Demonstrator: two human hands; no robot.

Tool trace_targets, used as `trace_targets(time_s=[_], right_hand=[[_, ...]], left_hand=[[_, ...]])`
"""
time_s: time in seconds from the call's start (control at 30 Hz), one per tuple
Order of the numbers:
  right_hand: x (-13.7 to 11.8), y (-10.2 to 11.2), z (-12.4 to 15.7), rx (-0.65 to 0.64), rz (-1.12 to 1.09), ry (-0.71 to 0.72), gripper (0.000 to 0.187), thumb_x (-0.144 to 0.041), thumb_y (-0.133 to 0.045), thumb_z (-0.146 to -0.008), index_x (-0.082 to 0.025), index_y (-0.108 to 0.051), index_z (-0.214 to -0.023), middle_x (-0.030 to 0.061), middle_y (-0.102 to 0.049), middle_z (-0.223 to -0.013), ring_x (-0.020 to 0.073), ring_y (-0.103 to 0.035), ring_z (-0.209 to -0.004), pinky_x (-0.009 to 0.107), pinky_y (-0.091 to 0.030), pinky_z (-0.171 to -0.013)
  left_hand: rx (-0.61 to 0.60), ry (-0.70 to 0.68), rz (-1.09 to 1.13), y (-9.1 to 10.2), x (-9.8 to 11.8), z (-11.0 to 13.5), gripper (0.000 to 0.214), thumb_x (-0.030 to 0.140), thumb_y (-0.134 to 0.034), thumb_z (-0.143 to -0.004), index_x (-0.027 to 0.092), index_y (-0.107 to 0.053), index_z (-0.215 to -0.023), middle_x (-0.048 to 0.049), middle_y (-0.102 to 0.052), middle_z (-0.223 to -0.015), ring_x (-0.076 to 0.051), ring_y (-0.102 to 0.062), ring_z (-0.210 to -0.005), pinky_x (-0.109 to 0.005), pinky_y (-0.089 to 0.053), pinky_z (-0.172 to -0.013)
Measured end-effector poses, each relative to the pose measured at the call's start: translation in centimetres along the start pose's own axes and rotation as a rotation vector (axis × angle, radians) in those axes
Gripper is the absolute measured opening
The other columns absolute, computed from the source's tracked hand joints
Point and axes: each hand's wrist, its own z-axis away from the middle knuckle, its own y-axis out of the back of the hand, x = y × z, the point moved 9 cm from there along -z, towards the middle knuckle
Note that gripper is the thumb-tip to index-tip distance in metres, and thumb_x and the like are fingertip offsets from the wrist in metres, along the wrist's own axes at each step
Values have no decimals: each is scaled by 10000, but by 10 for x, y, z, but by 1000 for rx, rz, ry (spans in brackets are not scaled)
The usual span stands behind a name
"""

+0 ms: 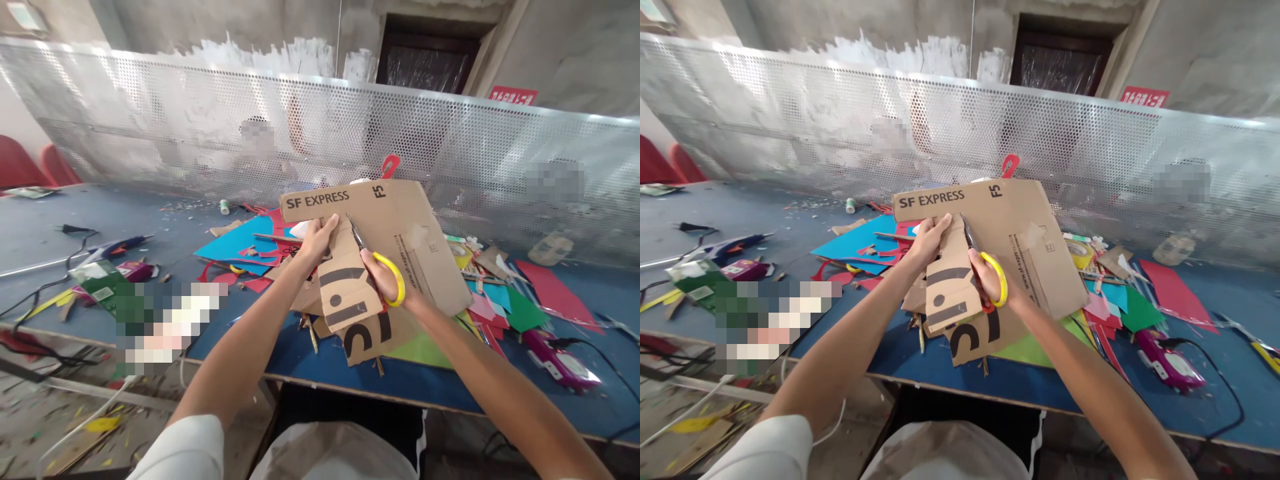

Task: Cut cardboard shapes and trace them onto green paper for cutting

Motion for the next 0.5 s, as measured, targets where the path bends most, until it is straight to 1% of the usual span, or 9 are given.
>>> trace_targets(time_s=[0.07, 0.23, 0.33, 0.43, 0.5], right_hand=[[1, 0, 0, 8, 3, -17, 722, -899, -334, -911, -253, -509, -640, -31, -443, -405, 141, -418, -334, 311, -395, -383], [-7, 2, -1, 27, 81, 110, 696, -847, -361, -950, -229, -583, -721, -11, -555, -510, 170, -578, -524, 303, -497, -555], [-4, 1, -1, 18, 82, 108, 704, -845, -355, -954, -227, -619, -745, -2, -560, -513, 188, -616, -569, 308, -517, -578], [-1, -1, -3, -29, 44, 87, 720, -834, -322, -967, -226, -628, -732, 4, -538, -477, 196, -619, -555, 305, -521, -549], [-2, 1, -3, -72, 19, 86, 702, -826, -353, -966, -225, -613, -714, -4, -514, -458, 190, -604, -531, 296, -515, -522]], left_hand=[[-6, 13, 25, -1, -3, 0, 393, 500, -780, -810, 156, -719, -991, -126, -788, -969, -280, -750, -963, -391, -614, -875], [-21, 49, 76, -5, -9, 1, 415, 498, -812, -779, 151, -721, -988, -136, -790, -973, -289, -755, -963, -399, -623, -858], [13, 64, 134, -4, -11, 1, 396, 453, -845, -755, 156, -720, -986, -124, -792, -976, -286, -757, -967, -400, -628, -869], [72, 86, 232, 5, -14, -2, 410, 393, -871, -740, 159, -713, -1037, -116, -792, -1013, -283, -756, -1012, -391, -625, -905], [118, 140, 287, 15, -18, -5, 426, 412, -862, -759, 159, -710, -1067, -126, -789, -1039, -283, -757, -1023, -383, -627, -905]])
